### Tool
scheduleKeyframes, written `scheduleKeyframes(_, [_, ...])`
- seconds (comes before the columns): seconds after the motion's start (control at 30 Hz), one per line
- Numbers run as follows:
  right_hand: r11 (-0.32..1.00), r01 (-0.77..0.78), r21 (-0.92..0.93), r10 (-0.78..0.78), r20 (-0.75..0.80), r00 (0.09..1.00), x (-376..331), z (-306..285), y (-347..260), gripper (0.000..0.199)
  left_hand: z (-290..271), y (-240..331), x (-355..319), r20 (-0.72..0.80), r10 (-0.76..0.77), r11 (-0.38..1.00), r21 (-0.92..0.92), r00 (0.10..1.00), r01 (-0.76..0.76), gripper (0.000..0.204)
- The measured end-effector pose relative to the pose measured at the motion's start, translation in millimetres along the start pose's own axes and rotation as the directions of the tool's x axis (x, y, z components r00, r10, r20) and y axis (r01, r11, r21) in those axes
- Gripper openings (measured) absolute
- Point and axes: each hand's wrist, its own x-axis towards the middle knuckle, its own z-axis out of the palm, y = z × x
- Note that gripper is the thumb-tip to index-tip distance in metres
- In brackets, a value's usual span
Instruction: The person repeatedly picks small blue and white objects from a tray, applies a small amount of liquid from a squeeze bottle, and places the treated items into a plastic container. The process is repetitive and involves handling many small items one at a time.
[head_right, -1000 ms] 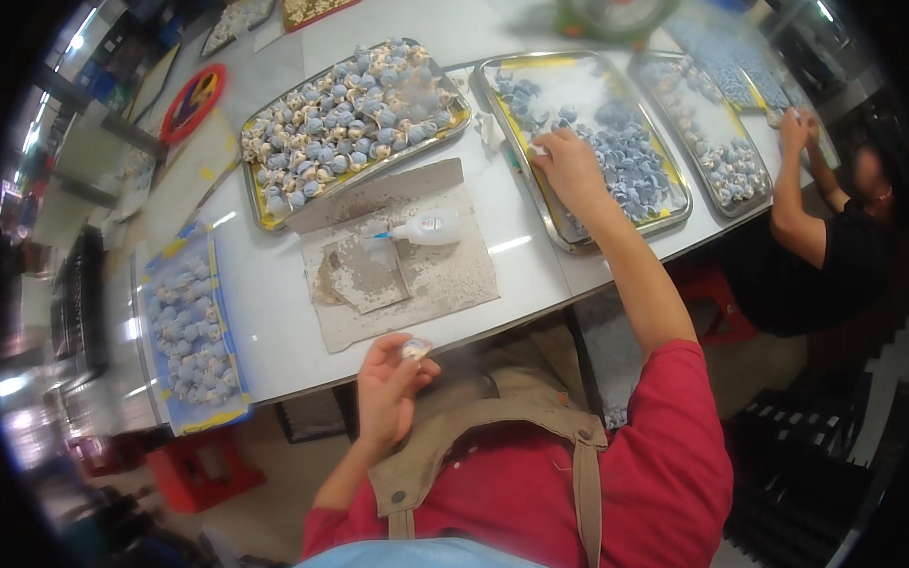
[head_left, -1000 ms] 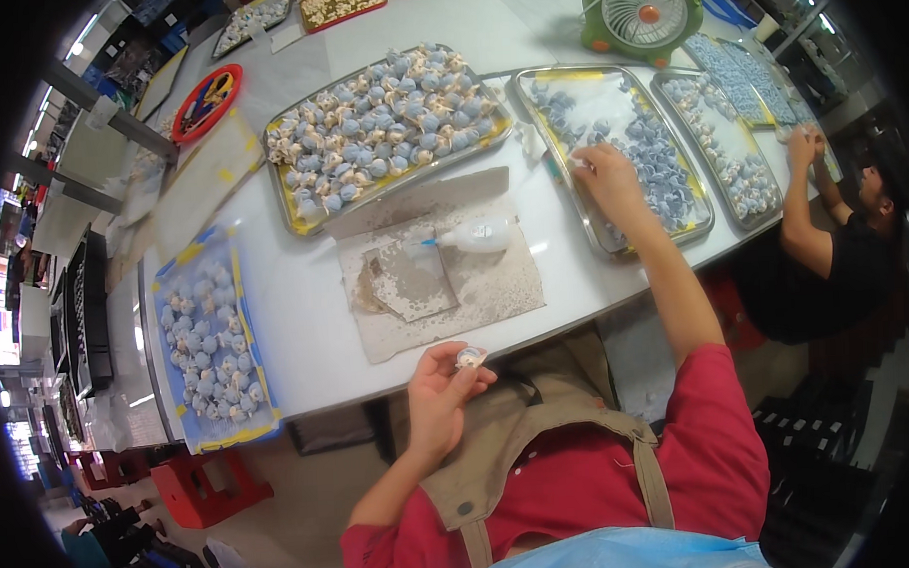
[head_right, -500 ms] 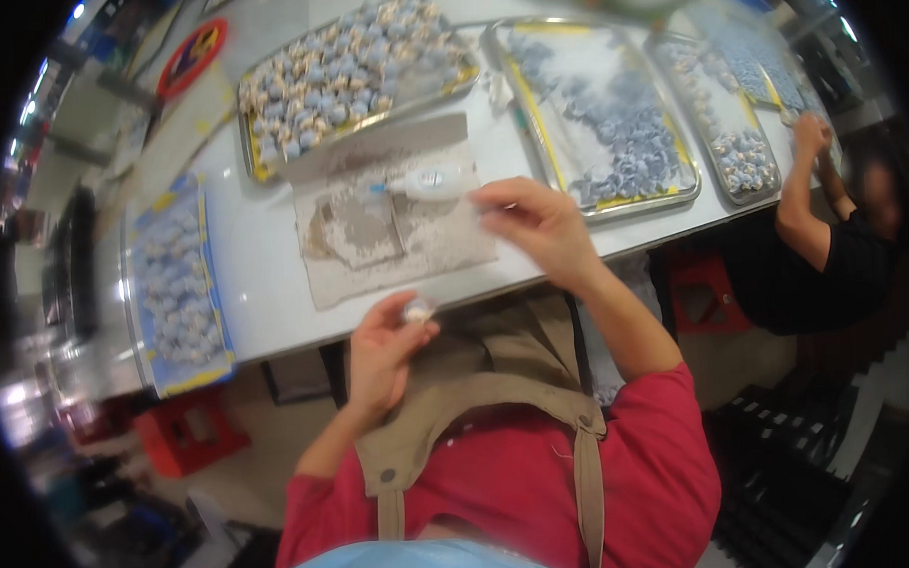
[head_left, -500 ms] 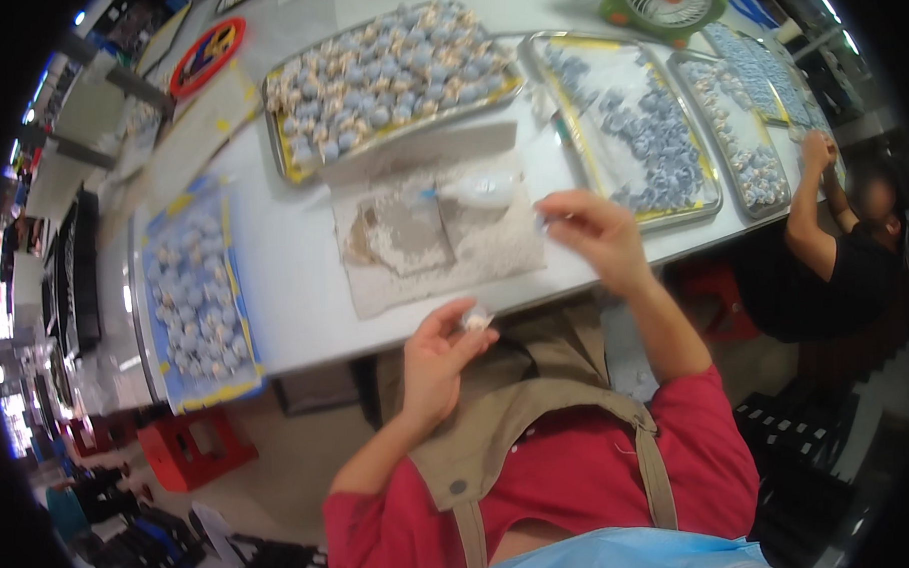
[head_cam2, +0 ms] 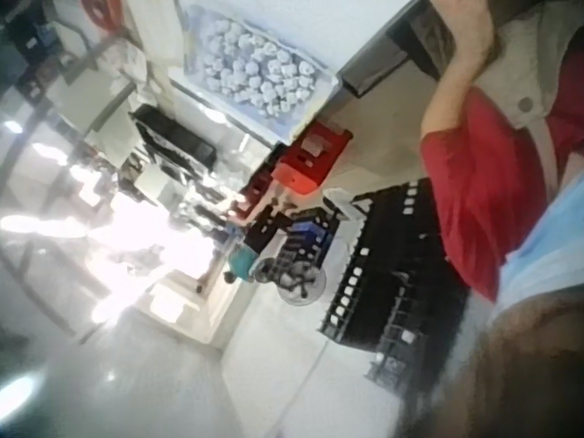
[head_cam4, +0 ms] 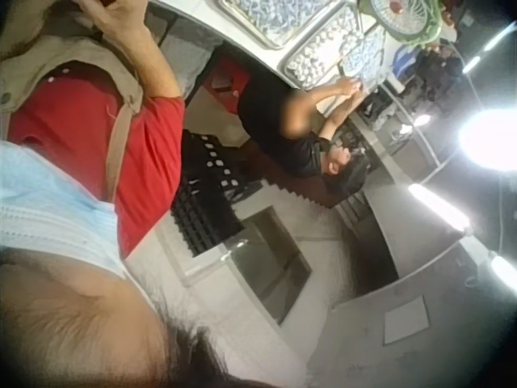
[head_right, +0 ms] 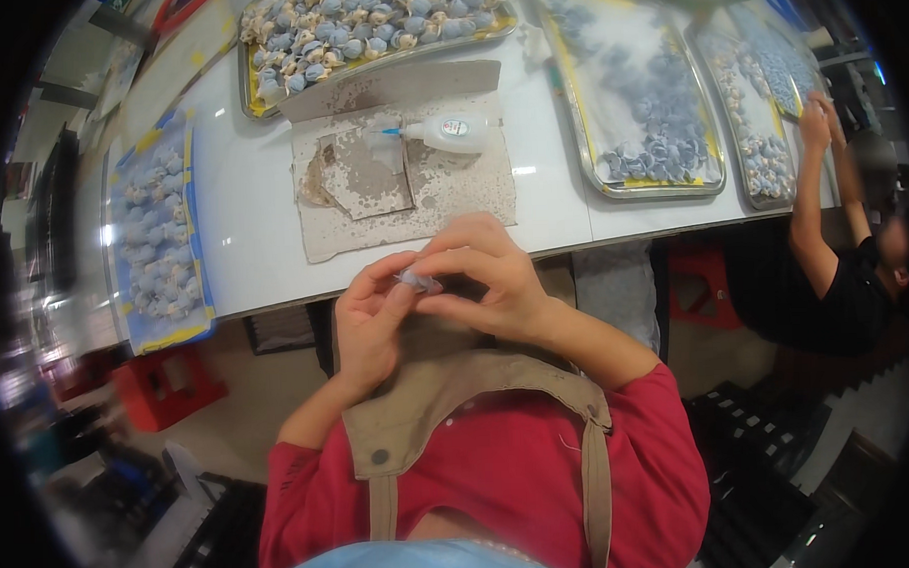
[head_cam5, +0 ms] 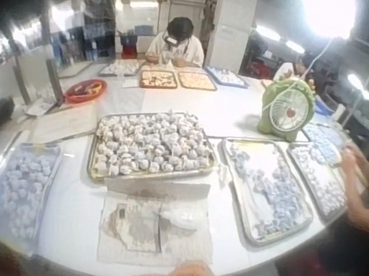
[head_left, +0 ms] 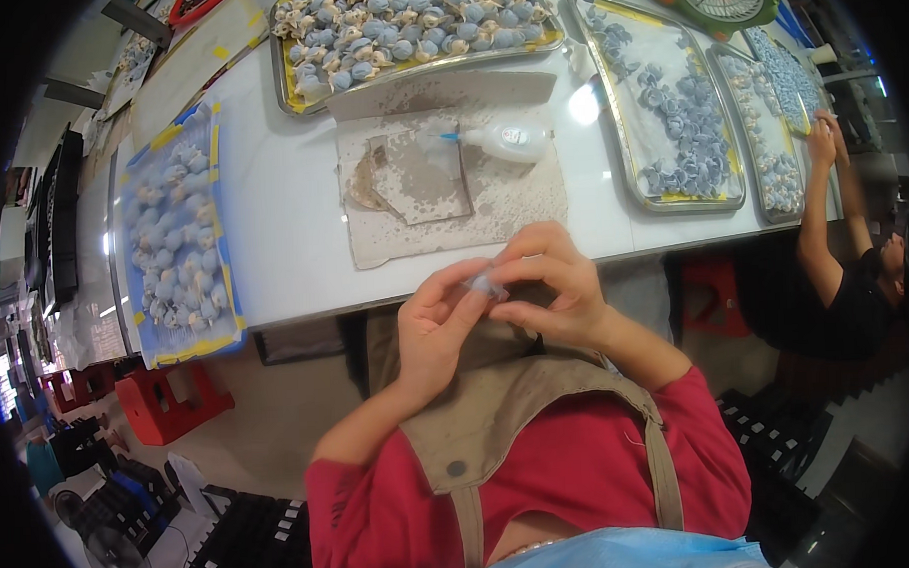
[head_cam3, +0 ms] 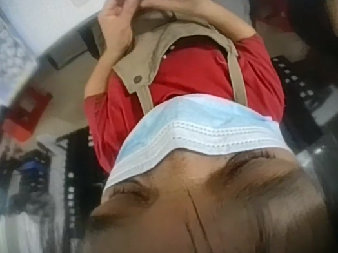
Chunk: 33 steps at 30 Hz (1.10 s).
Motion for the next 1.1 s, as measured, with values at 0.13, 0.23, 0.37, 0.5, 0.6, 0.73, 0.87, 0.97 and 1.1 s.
scheduleKeyframes(0.13, [0.995,-0.070,-0.067,0.064,-0.085,0.994,-11,3,0,0.029,8,1,1,-0.035,0.103,0.993,0.060,0.994,-0.101,0.035])
scheduleKeyframes(0.23, [0.978,0.022,-0.208,-0.041,-0.091,0.995,-12,4,-1,0.027,6,3,1,0.004,0.106,0.984,0.147,0.994,-0.105,0.036])
scheduleKeyframes(0.37, [0.930,0.099,-0.354,-0.122,-0.044,0.992,-10,0,-9,0.026,10,3,-1,-0.033,0.101,0.974,0.206,0.994,-0.092,0.035])
scheduleKeyframes(0.5, [0.927,0.114,-0.357,-0.142,-0.054,0.988,-11,0,-7,0.024,7,4,-1,-0.038,0.112,0.955,0.279,0.993,-0.097,0.031])
scheduleKeyframes(0.6, [0.955,0.102,-0.279,-0.122,-0.056,0.991,-11,-2,2,0.024,7,3,0,-0.045,0.115,0.946,0.308,0.992,-0.096,0.029])
scheduleKeyframes(0.73, [0.937,0.132,-0.323,-0.160,-0.060,0.985,-11,-2,-2,0.025,7,4,2,-0.018,0.126,0.951,0.288,0.992,-0.116,0.028])
scheduleKeyframes(0.87, [0.939,0.124,-0.320,-0.160,-0.088,0.983,-12,0,-8,0.027,7,8,-2,0.005,0.112,0.947,0.303,0.994,-0.108,0.028])
scheduleKeyframes(0.97, [0.919,0.172,-0.356,-0.210,-0.072,0.975,-8,-3,-6,0.029,5,4,-1,0.000,0.144,0.944,0.301,0.990,-0.138,0.029])
scheduleKeyframes(1.1, [0.895,0.262,-0.362,-0.282,-0.003,0.959,-2,-12,-2,0.030,1,3,1,0.049,0.201,0.926,0.317,0.978,-0.207,0.029])
